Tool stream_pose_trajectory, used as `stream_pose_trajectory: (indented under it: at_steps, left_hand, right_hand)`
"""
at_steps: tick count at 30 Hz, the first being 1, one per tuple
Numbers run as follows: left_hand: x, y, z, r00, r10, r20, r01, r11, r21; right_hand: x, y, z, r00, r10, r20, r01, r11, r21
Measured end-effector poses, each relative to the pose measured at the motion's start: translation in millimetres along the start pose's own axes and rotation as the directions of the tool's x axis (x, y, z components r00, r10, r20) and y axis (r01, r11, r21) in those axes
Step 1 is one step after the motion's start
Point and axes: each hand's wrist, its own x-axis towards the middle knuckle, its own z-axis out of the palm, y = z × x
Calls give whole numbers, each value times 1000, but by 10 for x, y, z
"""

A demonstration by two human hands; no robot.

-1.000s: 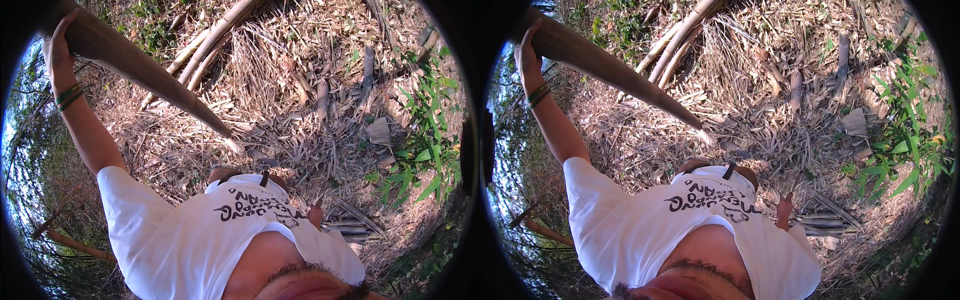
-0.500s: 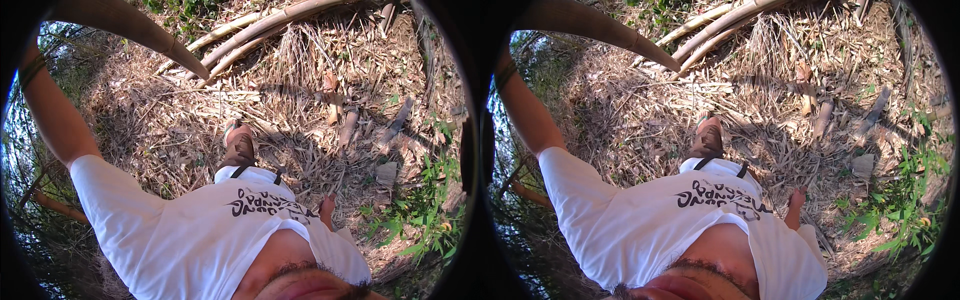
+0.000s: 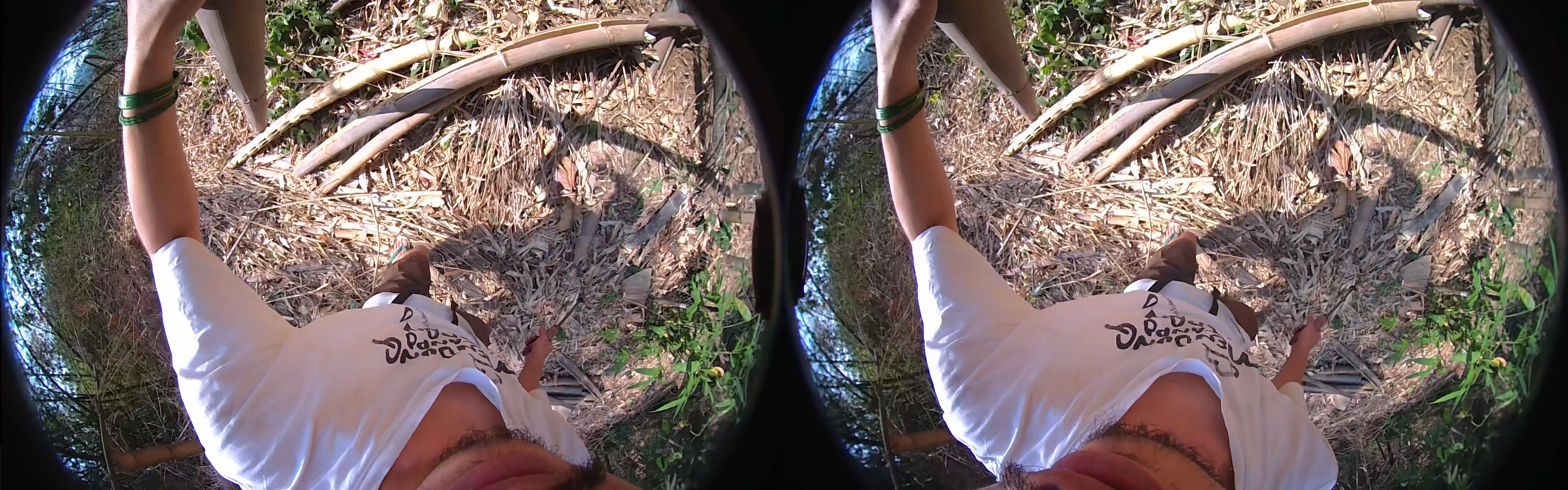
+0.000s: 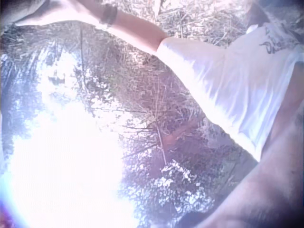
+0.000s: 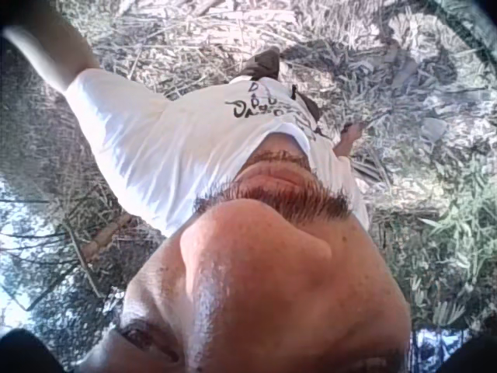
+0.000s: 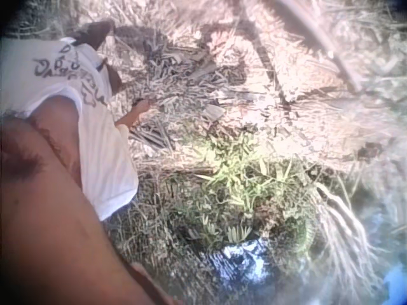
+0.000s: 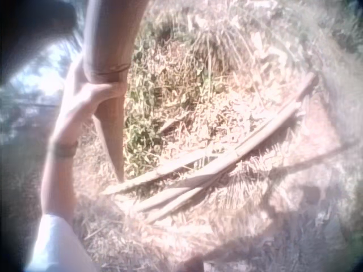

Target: The person handles bamboo stalks on the ground and uses a machete to cut and trim a piece of bamboo in a forest environment.

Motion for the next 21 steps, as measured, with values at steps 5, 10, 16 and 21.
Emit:
stream_pose_trajectory:
  at_steps: [5, 10, 16, 21]
  left_hand:
    - [-278, -1005, 1328, 971, -177, 160, 182, 983, -13]
    - [-1011, -1633, 2689, 923, -267, 279, 289, 956, -42]
    - [-1726, -2259, 3629, 906, -294, 303, 349, 926, -146]
    - [-1493, -2224, 3773, 911, -241, 334, 296, 947, -122]
  right_hand:
    - [-848, -157, 150, 980, -192, -50, 198, 969, 150]
    - [-1197, 175, -55, 948, -255, -191, 273, 959, 76]
    - [-1580, 1041, -339, 840, -166, -517, 27, 964, -265]
    - [-1927, 1496, -672, 818, 17, -574, -193, 950, -247]
